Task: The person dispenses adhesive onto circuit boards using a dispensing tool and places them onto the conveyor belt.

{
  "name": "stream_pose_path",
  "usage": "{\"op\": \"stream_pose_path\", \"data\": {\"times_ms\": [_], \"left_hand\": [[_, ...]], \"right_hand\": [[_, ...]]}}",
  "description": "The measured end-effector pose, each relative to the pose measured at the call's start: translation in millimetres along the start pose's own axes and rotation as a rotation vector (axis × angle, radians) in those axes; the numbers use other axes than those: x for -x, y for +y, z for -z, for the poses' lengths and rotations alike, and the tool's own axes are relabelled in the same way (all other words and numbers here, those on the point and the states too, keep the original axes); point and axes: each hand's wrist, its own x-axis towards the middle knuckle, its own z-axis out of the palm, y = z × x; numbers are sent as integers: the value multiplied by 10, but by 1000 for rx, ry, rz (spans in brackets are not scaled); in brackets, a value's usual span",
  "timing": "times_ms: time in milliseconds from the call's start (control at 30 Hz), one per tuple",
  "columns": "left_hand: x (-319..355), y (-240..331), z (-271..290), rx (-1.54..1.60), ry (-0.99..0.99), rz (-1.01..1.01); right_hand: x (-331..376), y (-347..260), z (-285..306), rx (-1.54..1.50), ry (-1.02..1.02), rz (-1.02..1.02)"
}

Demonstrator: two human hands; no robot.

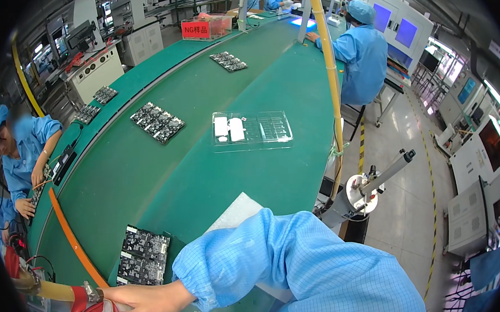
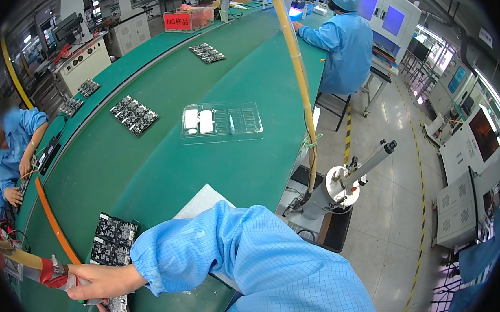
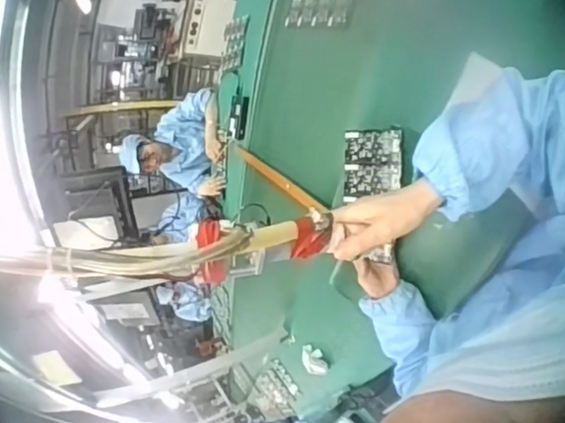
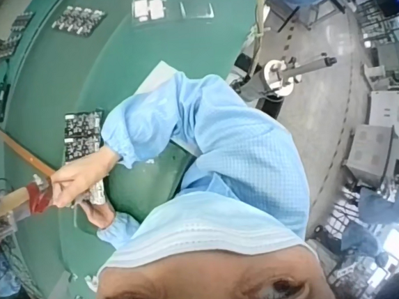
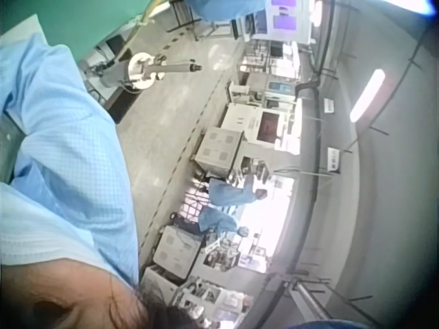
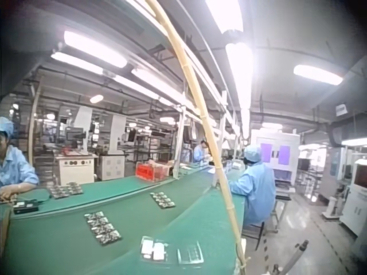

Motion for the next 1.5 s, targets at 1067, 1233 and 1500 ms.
{"op": "stream_pose_path", "data": {"times_ms": [1067,1233,1500], "left_hand": [[-138,-570,-313,-62,119,78],[-146,-545,-351,-49,131,87],[-128,-523,-369,-40,154,92]], "right_hand": [[29,-4,-132,78,48,-197],[11,-17,-132,55,50,-218],[8,-8,-139,4,44,-205]]}}
